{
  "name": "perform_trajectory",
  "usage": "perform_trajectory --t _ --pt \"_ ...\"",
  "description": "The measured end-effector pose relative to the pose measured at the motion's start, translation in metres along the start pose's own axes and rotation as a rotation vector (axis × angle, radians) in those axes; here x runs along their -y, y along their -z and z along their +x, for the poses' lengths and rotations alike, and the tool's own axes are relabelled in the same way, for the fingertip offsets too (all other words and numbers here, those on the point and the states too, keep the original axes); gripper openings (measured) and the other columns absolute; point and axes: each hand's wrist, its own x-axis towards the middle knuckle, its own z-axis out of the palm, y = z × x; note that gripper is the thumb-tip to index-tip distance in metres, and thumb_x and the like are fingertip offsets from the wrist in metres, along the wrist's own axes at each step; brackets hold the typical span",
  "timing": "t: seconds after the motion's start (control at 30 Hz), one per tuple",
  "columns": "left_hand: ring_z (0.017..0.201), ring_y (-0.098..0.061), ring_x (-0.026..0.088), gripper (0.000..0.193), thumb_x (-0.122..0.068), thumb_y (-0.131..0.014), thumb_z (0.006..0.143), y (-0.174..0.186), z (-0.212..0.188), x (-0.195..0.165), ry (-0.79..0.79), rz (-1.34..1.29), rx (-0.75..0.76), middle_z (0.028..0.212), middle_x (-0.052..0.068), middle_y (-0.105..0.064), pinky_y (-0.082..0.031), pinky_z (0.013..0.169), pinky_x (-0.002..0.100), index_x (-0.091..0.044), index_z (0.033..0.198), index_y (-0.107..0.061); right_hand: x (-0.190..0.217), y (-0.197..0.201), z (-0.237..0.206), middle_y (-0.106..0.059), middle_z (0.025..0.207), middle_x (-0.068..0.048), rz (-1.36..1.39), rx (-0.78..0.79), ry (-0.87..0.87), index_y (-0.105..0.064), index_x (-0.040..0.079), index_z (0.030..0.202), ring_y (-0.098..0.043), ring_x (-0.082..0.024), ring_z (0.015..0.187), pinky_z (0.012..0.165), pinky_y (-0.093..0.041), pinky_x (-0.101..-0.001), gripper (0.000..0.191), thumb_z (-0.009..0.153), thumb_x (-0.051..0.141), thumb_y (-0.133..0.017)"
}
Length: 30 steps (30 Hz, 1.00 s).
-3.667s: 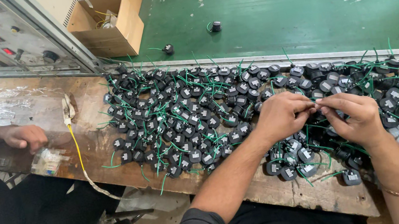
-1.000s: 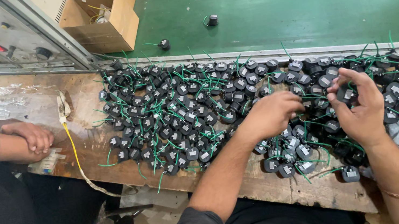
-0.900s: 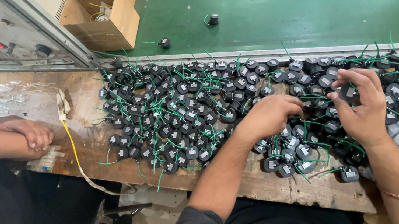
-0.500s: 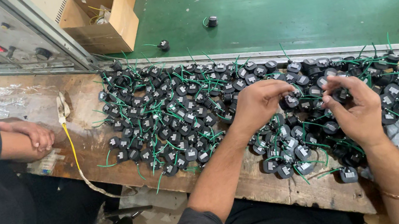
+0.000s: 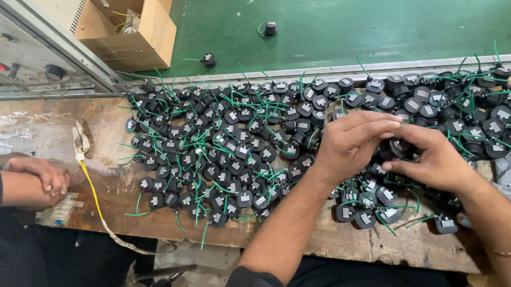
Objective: The person picks up black plug-shaped electrical components with green wires from a pile on the workbench, twists and arranges the wire leads on each unit by hand, and places finished units into a cardboard box beside the bench, working through the pile one unit at a time.
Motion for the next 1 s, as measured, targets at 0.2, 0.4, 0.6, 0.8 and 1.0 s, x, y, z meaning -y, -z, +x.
perform_trajectory --t 0.2,0.4,0.6,0.8,1.0 --pt "0.105 -0.074 0.019 0.02 -0.001 -0.076 0.092 -0.005 -0.005 0.01 0.152 -0.073 0.029 0.124 0.009 -0.073 -0.062 0.092 0.031 -0.009 0.11 -0.072 0.027 0.01 0.004 -0.063 0.087 -0.008 -0.251 -0.292 -0.081 -0.073 -0.001 0.11 -0.061 -0.017 0.078 0.07 -0.05 -0.0293 0.047 0.068 0.01 -0.091" --pt "0.089 -0.065 0.011 0.027 -0.008 -0.087 0.083 -0.022 -0.016 0.019 0.447 -0.271 -0.106 0.093 0.007 -0.072 -0.056 0.085 0.028 -0.004 0.091 -0.062 0.041 -0.002 0.005 -0.066 0.095 -0.009 -0.234 -0.245 0.109 -0.073 0.0 0.106 -0.066 -0.016 0.084 0.073 -0.054 -0.029 0.045 0.064 0.006 -0.088" --pt "0.098 -0.074 0.018 0.026 -0.022 -0.085 0.087 0.003 -0.003 0.014 0.267 -0.044 0.027 0.105 0.005 -0.075 -0.059 0.092 0.031 -0.007 0.098 -0.067 0.019 0.004 -0.002 -0.062 0.103 -0.008 -0.017 -0.377 0.07 -0.062 0.001 0.104 -0.062 -0.016 0.089 0.079 -0.054 -0.0286 0.037 0.077 0.002 -0.086" --pt "0.119 -0.063 0.033 0.046 -0.037 -0.085 0.08 0.027 -0.002 0.02 0.155 0.026 0.664 0.121 0.011 -0.07 -0.051 0.102 0.045 -0.006 0.111 -0.073 0.003 0.011 0.003 -0.06 0.113 -0.006 0.558 -0.473 -0.037 -0.043 0.007 0.124 -0.063 -0.012 0.093 0.078 -0.058 -0.0273 0.039 0.098 -0.009 -0.068" --pt "0.124 -0.065 0.026 0.021 -0.03 -0.081 0.084 0.033 -0.009 0.03 0.285 0.123 0.747 0.129 0.005 -0.071 -0.052 0.104 0.04 -0.018 0.101 -0.081 0.012 0.005 0.005 -0.065 0.111 -0.012 0.379 -0.278 -0.191 -0.03 0.007 0.156 -0.065 -0.016 0.084 0.07 -0.059 -0.0307 0.077 0.089 -0.009 -0.065"
